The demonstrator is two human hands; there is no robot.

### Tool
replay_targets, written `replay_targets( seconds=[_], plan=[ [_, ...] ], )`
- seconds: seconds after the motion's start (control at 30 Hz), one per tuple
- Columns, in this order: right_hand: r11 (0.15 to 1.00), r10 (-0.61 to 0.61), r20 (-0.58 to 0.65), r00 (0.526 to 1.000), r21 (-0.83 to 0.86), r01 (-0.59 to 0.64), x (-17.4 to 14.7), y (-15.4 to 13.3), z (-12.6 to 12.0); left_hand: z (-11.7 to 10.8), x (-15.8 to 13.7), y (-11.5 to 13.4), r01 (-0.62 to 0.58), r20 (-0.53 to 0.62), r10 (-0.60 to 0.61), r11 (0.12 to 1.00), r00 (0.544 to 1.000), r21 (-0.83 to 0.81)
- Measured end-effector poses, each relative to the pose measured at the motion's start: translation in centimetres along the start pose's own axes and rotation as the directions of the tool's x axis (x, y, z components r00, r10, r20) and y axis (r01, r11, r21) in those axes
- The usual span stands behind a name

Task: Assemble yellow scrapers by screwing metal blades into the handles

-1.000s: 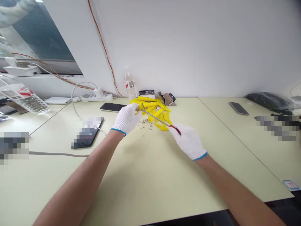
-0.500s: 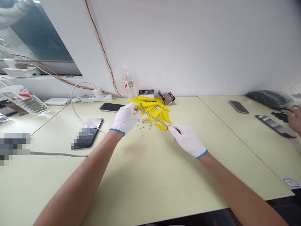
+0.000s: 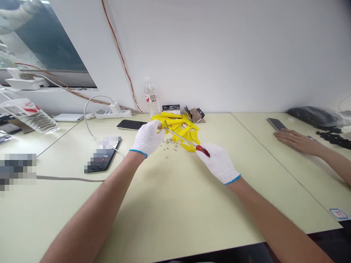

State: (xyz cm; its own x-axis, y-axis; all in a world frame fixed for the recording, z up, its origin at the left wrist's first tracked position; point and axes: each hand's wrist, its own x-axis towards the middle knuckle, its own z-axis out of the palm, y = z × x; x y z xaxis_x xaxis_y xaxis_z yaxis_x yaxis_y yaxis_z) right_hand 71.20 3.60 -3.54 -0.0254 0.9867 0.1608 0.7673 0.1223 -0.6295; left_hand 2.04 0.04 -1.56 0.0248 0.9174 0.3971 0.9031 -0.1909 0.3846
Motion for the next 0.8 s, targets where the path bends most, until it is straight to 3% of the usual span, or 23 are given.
replay_targets(
  seconds=[0.1,0.27,0.43,0.57,0.67,0.73,0.8],
  plan=[
    [0.997,0.060,0.092,0.994,-0.063,-0.054,-0.6,0.5,0.2,0.1,-0.2,0.0,-0.045,0.015,0.045,0.999,0.999,-0.016],
    [0.993,0.111,0.108,0.988,-0.054,-0.106,-0.5,2.5,-0.4,0.2,-0.3,0.1,-0.064,0.014,0.065,0.997,0.998,-0.043],
    [0.998,0.065,0.013,0.998,0.022,-0.065,-0.3,3.3,-0.3,-0.1,-0.2,0.5,-0.048,0.003,0.048,0.999,0.999,-0.015],
    [0.995,0.033,0.132,0.991,-0.102,-0.020,0.2,5.0,-0.8,-0.3,-0.2,0.6,-0.055,-0.003,0.055,0.998,0.998,-0.006],
    [0.992,0.018,0.154,0.988,-0.126,0.002,0.5,5.9,-1.2,-0.5,-0.2,0.6,-0.064,0.014,0.064,0.998,0.998,-0.016],
    [0.993,0.012,0.163,0.986,-0.115,0.007,-0.1,4.8,-0.9,-0.6,-0.2,0.7,-0.053,0.014,0.053,0.999,0.999,-0.013],
    [0.995,-0.018,0.139,0.990,-0.091,0.031,-1.6,1.5,0.3,-0.7,-0.2,0.8,-0.029,0.010,0.029,1.000,1.000,-0.004]
  ],
)
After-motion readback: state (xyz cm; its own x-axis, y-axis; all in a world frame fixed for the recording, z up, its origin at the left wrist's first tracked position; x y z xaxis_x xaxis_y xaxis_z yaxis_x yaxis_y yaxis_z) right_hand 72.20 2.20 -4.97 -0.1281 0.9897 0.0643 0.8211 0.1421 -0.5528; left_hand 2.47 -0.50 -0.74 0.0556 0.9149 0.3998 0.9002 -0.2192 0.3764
